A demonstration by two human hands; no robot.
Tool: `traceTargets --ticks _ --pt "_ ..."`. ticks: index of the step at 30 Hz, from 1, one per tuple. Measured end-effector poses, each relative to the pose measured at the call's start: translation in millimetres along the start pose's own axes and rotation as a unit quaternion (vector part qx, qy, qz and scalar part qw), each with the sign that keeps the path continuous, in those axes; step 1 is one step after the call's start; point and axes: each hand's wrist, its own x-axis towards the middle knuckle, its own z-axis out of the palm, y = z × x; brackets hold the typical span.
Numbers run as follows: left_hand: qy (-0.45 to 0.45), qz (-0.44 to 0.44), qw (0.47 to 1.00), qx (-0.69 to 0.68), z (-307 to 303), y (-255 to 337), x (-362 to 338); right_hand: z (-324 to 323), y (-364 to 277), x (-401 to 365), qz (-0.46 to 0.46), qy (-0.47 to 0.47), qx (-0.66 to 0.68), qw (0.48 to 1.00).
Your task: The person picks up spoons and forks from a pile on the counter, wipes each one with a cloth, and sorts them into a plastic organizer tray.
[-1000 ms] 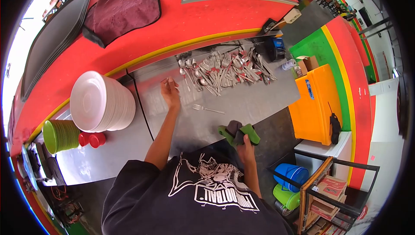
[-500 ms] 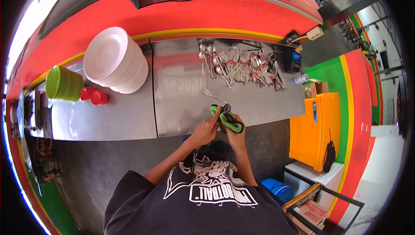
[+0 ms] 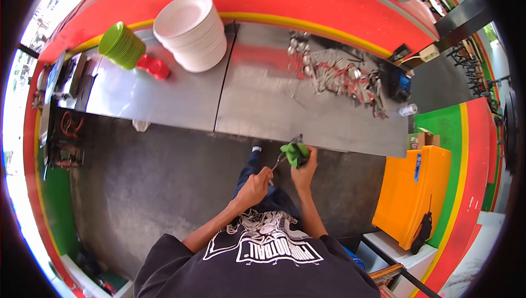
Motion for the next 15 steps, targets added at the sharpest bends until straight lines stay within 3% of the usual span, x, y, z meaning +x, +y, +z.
traceTargets --ticks 2,4,6,10,12,13,15 --pt "0.020 0.013 1.000 -0.008 3 -7 -24 -6 18 1 0.002 0.053 -0.055 0.997" --pt "0.064 0.044 0.997 -0.024 10 -12 -44 -19 39 12 0.035 0.088 0.066 0.993" --pt "0.053 -0.041 0.995 -0.072 1 -16 -48 -36 33 10 0.141 0.024 0.211 0.967" --pt "0.006 -0.147 0.964 -0.223 -19 -4 -34 -48 -23 -21 0.192 -0.079 0.255 0.944" --pt "-0.028 -0.126 0.970 -0.206 -29 -2 -28 -41 -57 -30 0.044 -0.181 0.136 0.973" --pt "-0.044 -0.107 0.978 -0.175 -34 0 -26 -27 -57 -39 0.049 -0.200 0.176 0.963" --pt "-0.046 -0.048 0.993 -0.102 -47 5 -28 3 -62 -53 -0.052 -0.127 0.086 0.987"
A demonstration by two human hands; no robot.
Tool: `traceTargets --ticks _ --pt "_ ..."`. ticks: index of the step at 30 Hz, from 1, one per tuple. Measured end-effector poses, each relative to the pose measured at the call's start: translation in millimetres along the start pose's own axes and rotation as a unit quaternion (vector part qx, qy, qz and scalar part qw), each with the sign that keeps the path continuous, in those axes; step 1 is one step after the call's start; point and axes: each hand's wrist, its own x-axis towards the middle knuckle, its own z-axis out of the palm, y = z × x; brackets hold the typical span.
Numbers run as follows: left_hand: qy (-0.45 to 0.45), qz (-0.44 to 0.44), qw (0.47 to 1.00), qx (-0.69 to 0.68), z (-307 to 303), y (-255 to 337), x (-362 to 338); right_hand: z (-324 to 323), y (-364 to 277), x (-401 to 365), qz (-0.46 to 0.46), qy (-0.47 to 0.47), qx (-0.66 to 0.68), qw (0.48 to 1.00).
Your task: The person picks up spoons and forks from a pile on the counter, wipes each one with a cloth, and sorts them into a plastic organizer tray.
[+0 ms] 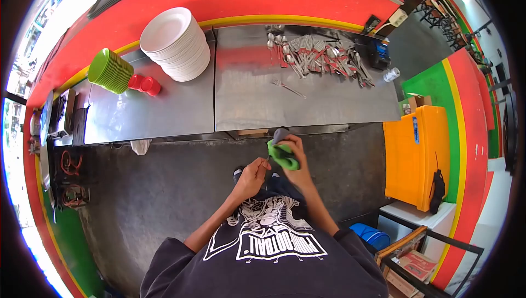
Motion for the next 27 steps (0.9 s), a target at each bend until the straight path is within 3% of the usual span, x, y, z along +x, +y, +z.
traceTargets --ticks 2,5,6,10,13,14,15,16,19,22,23,25,27 --pt "0.032 0.080 0.993 0.081 -10 5 -8 29 -8 -4 -0.047 0.074 -0.120 0.989" --pt "0.034 0.079 0.989 0.120 -33 2 -17 54 -20 3 0.000 0.128 -0.051 0.990" --pt "0.029 0.078 0.989 0.125 -40 1 -23 55 -27 2 0.068 0.062 0.047 0.995" --pt "-0.002 0.077 0.988 0.138 -66 6 -36 73 -14 -3 0.055 0.057 -0.025 0.997" --pt "-0.024 0.086 0.989 0.117 -80 -6 -46 84 -3 -2 0.000 0.119 -0.125 0.985" --pt "-0.030 0.091 0.990 0.108 -85 -10 -50 80 2 3 -0.024 0.182 -0.190 0.964" --pt "-0.042 0.080 0.992 0.090 -87 -8 -55 72 8 6 -0.006 0.239 -0.126 0.963" --pt "-0.054 0.069 0.993 0.075 -89 -3 -63 60 8 6 0.125 0.269 -0.016 0.955" --pt "-0.052 0.016 0.999 0.008 -103 -5 -68 46 2 -3 0.124 0.332 0.236 0.905" --pt "-0.043 -0.001 0.996 -0.071 -113 -22 -60 63 -31 -26 0.136 0.213 0.394 0.883" --pt "-0.056 -0.004 0.996 -0.076 -114 -20 -60 70 -34 -32 0.138 0.149 0.401 0.893" --pt "-0.074 -0.010 0.994 -0.085 -118 -11 -64 96 -47 -40 0.171 0.123 0.445 0.871" --pt "-0.081 -0.001 0.991 -0.108 -117 -12 -66 122 -58 -44 0.165 0.078 0.381 0.906"
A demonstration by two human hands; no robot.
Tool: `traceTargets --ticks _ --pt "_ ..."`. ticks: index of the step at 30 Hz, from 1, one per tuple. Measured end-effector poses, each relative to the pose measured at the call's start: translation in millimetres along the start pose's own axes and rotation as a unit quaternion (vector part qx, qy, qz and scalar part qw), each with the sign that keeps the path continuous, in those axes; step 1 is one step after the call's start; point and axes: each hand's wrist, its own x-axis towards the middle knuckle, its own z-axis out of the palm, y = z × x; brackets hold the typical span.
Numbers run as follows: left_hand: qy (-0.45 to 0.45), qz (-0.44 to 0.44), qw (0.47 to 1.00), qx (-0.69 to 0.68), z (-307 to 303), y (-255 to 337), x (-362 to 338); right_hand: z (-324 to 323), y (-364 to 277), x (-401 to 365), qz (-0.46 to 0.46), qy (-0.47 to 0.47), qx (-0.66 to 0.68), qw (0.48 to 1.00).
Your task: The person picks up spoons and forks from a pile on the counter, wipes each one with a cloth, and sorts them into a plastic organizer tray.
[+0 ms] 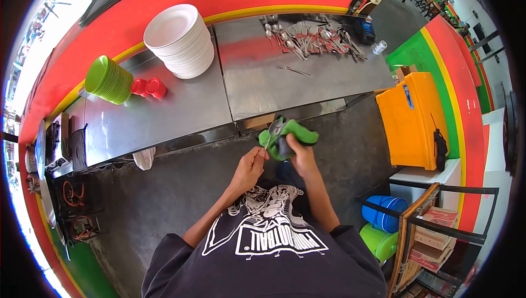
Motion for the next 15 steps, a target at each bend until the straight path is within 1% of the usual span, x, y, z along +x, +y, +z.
traceTargets --ticks 1,4,5,7,8,9,10,12,13,15 --pt "-0.004 0.004 1.000 -0.010 1 -1 -2 7 5 -3 0.000 -0.017 -0.038 0.999" --pt "0.012 0.001 1.000 -0.019 0 -15 -5 15 13 -11 0.105 -0.023 -0.052 0.993" --pt "0.012 0.013 1.000 0.005 -1 -18 -8 19 19 -11 0.056 0.016 -0.073 0.996" --pt "0.016 0.038 0.998 0.051 0 -20 -15 13 25 -11 0.051 0.035 -0.075 0.995" --pt "0.009 0.031 0.997 0.064 0 -22 -19 10 29 -10 0.050 0.044 -0.077 0.995" --pt "0.003 0.023 0.997 0.076 -2 -25 -23 14 28 -6 0.012 0.064 -0.074 0.995" --pt "-0.003 0.015 0.996 0.089 -3 -27 -27 17 25 -3 0.004 0.068 -0.047 0.997" --pt "0.015 0.046 0.990 0.136 -5 -22 -34 25 16 -1 -0.008 0.075 0.007 0.997" --pt "0.029 0.052 0.987 0.150 -4 -14 -38 32 19 -2 -0.018 0.101 0.000 0.995" --pt "0.063 0.069 0.983 0.160 -3 -16 -40 37 29 -10 0.043 0.070 -0.039 0.996"
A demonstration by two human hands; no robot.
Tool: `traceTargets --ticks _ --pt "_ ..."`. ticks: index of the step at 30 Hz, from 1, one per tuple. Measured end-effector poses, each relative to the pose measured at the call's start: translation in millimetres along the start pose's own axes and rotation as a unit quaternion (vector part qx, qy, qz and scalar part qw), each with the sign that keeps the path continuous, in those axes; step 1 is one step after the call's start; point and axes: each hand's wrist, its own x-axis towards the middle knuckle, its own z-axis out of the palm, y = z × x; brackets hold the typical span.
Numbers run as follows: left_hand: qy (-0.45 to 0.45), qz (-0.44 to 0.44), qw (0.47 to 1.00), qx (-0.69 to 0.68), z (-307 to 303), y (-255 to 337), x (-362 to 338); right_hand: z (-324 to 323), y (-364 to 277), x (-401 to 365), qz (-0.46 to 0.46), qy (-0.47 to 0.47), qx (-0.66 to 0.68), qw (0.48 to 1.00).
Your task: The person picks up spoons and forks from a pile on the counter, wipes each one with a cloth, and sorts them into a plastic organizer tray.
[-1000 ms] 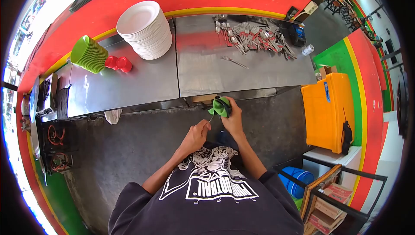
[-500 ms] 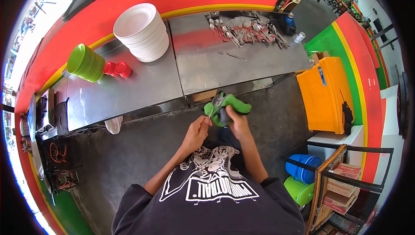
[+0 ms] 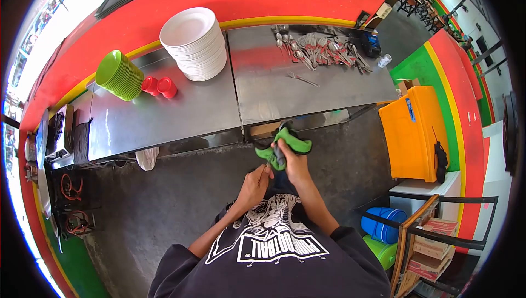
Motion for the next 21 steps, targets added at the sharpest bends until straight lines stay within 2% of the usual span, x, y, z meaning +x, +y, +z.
traceTargets --ticks 2,5,8,9,11,12,15,17,19,21 --pt "0.042 0.015 0.999 -0.004 4 -18 3 13 17 -14 -0.012 -0.007 -0.065 0.998" --pt "-0.031 -0.089 0.994 -0.054 -7 -6 -1 14 20 -17 0.020 0.010 -0.037 0.999" --pt "-0.001 -0.048 0.999 0.009 -9 -11 3 -7 26 -10 0.022 0.011 -0.044 0.999" --pt "0.052 -0.033 0.998 -0.004 -12 -13 5 -10 24 -6 -0.032 0.020 -0.082 0.996" --pt "0.155 0.001 0.987 -0.032 -21 -16 12 -21 14 -6 -0.060 0.003 -0.141 0.988" --pt "0.153 0.007 0.987 -0.041 -29 3 16 -24 17 -7 -0.085 -0.012 -0.165 0.983" --pt "0.212 0.141 0.964 -0.083 -21 23 40 -23 20 -16 -0.142 -0.083 -0.240 0.957" --pt "0.153 0.122 0.977 -0.078 -26 24 48 -1 -4 -29 -0.166 -0.168 -0.296 0.926" --pt "0.102 0.070 0.986 -0.116 -32 28 54 3 -3 -30 -0.145 -0.177 -0.326 0.917" --pt "0.131 0.082 0.982 -0.103 -31 30 57 8 -4 -30 -0.160 -0.165 -0.357 0.905"
